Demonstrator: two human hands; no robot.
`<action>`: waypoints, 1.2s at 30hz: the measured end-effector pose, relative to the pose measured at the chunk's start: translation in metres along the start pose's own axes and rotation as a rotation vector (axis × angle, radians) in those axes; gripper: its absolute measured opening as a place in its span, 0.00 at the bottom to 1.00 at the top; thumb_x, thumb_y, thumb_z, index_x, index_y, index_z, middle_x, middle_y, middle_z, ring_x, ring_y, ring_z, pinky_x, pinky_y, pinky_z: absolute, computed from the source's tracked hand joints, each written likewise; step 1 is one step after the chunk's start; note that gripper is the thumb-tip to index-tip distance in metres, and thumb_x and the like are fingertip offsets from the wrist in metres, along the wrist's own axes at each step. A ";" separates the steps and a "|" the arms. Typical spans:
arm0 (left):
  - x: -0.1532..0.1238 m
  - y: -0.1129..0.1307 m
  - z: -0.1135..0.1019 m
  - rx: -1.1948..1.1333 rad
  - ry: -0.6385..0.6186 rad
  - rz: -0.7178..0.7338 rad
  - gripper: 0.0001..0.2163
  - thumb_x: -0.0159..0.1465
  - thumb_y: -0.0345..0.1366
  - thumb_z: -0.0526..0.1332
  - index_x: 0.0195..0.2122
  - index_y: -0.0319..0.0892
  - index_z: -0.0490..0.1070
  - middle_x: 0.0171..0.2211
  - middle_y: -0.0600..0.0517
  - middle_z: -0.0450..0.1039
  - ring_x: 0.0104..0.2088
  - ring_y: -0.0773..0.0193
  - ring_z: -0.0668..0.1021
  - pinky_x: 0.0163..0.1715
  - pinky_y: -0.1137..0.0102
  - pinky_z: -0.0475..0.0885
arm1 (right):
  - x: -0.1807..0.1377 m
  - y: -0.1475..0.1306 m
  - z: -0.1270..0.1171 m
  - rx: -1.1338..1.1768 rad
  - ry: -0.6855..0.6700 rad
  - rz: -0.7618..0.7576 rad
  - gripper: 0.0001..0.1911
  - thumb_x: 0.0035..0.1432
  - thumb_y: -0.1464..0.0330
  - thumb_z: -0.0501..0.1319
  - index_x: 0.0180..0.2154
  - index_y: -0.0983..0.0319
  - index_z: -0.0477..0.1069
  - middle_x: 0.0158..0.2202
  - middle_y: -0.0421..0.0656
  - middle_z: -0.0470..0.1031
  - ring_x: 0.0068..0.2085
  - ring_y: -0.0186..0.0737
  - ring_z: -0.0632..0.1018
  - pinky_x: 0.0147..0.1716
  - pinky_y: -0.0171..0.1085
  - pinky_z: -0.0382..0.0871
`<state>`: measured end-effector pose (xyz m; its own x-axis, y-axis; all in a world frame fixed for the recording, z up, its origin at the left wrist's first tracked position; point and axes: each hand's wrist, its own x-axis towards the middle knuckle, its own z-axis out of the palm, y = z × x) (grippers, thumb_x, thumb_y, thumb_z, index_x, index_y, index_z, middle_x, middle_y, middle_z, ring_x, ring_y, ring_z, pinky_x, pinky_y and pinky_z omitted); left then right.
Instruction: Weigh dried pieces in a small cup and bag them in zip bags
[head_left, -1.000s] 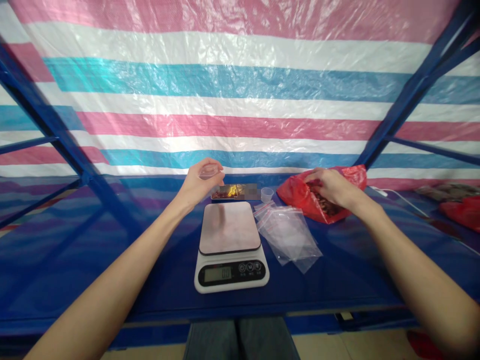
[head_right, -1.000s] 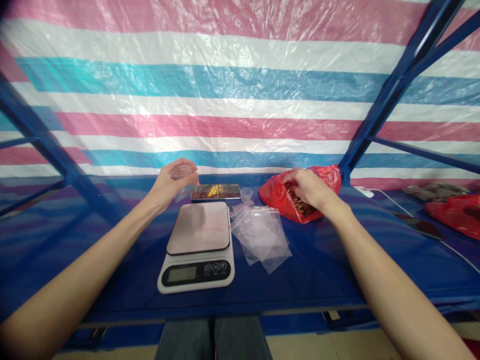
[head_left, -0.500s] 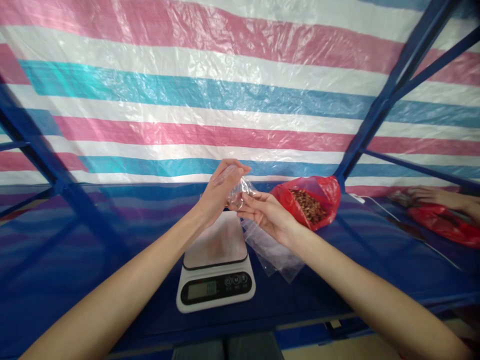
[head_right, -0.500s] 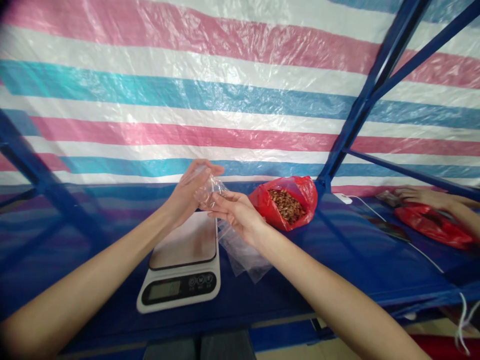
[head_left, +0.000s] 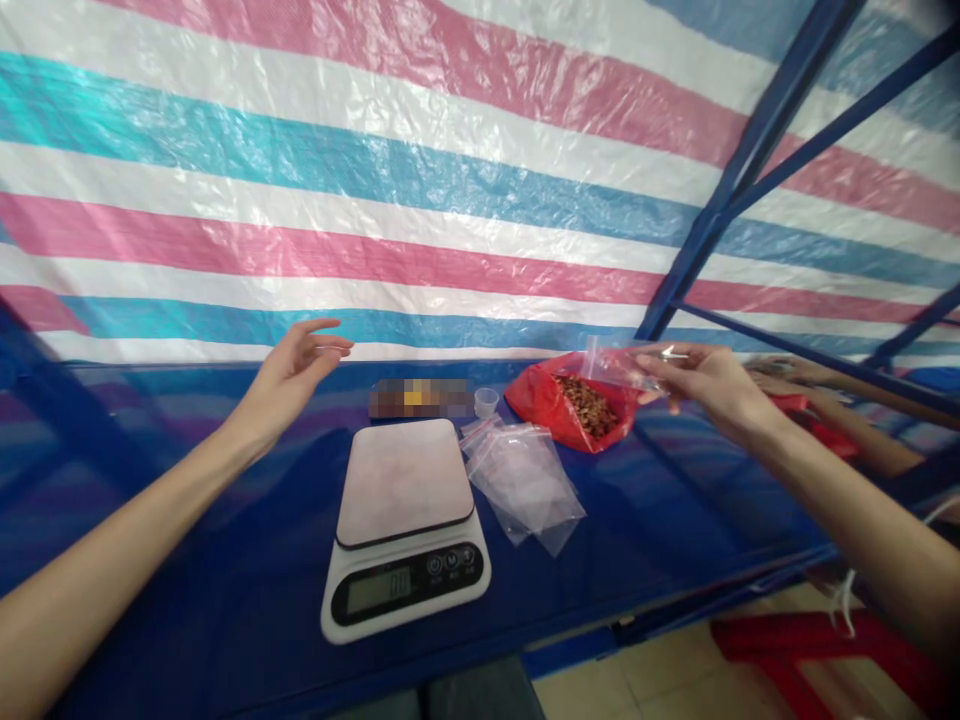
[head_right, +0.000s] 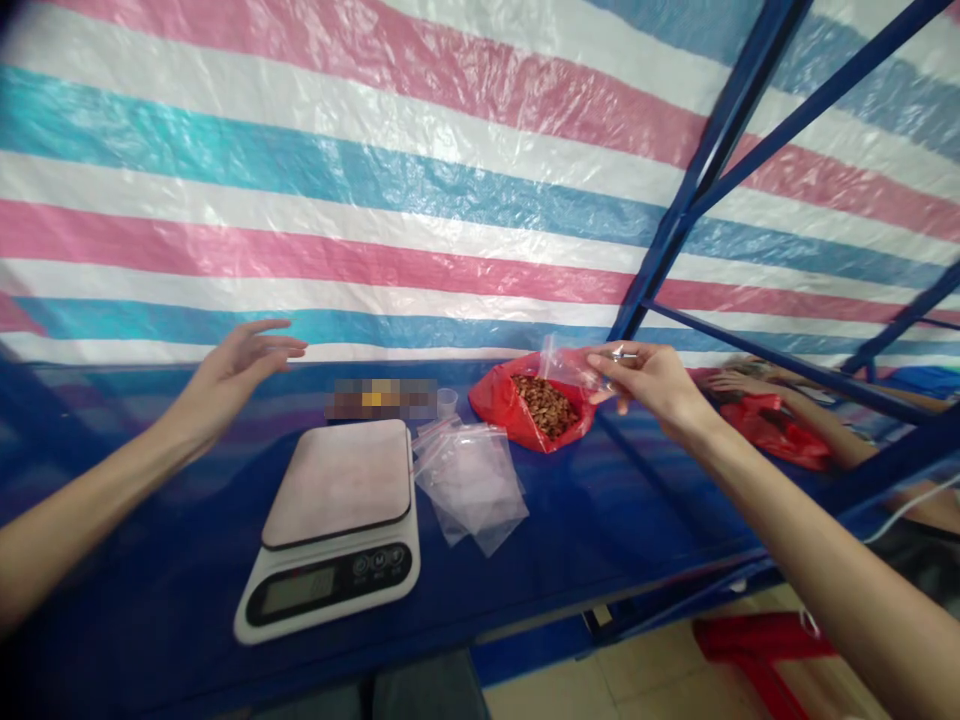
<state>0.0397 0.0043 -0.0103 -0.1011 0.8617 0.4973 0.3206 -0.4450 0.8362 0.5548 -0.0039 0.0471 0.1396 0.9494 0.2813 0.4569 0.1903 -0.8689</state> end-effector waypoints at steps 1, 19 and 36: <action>0.002 -0.006 -0.002 0.015 0.029 -0.003 0.25 0.64 0.50 0.67 0.60 0.47 0.68 0.49 0.45 0.80 0.54 0.49 0.81 0.58 0.51 0.75 | 0.003 0.000 -0.006 -0.110 -0.038 -0.019 0.27 0.48 0.50 0.78 0.43 0.62 0.82 0.31 0.49 0.84 0.25 0.47 0.84 0.12 0.33 0.62; -0.001 -0.023 -0.001 0.153 -0.058 0.061 0.27 0.61 0.48 0.65 0.59 0.47 0.64 0.47 0.45 0.77 0.53 0.47 0.80 0.54 0.50 0.75 | 0.053 -0.046 0.027 -0.679 -0.392 -0.294 0.15 0.56 0.60 0.68 0.36 0.65 0.84 0.27 0.47 0.81 0.26 0.42 0.78 0.26 0.38 0.68; -0.003 -0.021 0.001 0.140 -0.085 0.090 0.25 0.62 0.44 0.64 0.60 0.46 0.64 0.47 0.45 0.77 0.51 0.50 0.80 0.51 0.53 0.74 | 0.054 -0.011 0.049 -0.553 -0.354 -0.272 0.18 0.57 0.53 0.68 0.30 0.63 0.84 0.27 0.46 0.83 0.29 0.45 0.80 0.28 0.38 0.70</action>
<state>0.0346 0.0115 -0.0291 0.0116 0.8400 0.5425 0.4533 -0.4880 0.7459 0.5145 0.0573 0.0520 -0.2939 0.9283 0.2279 0.8269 0.3665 -0.4264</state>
